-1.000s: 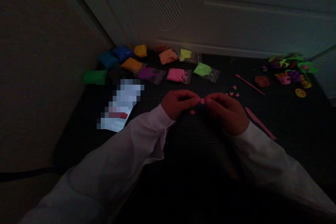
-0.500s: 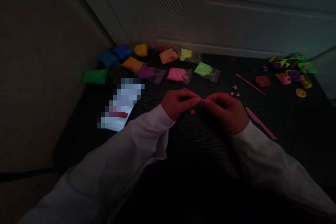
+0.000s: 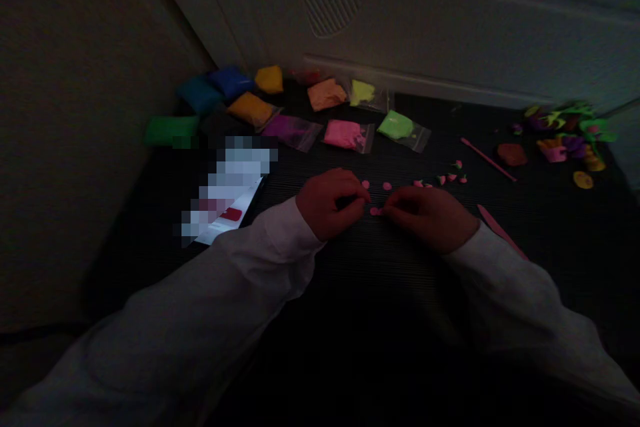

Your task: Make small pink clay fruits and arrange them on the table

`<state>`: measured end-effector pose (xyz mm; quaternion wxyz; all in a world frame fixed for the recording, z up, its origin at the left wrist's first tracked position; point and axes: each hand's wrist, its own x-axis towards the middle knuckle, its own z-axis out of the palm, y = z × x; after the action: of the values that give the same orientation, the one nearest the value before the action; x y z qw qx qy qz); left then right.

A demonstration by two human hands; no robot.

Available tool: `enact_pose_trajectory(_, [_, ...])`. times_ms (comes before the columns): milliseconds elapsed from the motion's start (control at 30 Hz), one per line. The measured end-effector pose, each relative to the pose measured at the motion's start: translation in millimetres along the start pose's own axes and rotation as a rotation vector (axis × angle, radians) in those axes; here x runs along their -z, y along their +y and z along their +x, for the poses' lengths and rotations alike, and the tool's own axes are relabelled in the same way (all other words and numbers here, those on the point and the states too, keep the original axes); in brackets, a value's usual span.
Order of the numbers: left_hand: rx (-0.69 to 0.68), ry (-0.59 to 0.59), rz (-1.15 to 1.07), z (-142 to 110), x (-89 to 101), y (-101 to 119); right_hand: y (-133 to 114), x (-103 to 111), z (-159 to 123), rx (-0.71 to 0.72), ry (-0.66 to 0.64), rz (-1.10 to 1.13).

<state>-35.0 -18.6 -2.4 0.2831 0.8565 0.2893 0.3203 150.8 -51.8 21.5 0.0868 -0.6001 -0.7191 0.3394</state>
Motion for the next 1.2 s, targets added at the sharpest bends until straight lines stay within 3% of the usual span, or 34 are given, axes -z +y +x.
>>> enact_pose_trajectory(167, [-0.061, -0.025, 0.094, -1.5, -2.4, -3.1, -6.6, 4.0, 4.0, -0.04, -0.057, -0.094])
enact_pose_trajectory(433, [-0.121, -0.076, 0.16, -3.4, -6.9, -5.4, -12.6, 4.9, 6.6, -0.056, -0.031, -0.189])
enact_pose_trajectory(1200, [-0.128, -0.169, 0.268, -3.9, -7.2, -0.6, -13.6, 0.4, 8.0, -0.047, 0.058, -0.265])
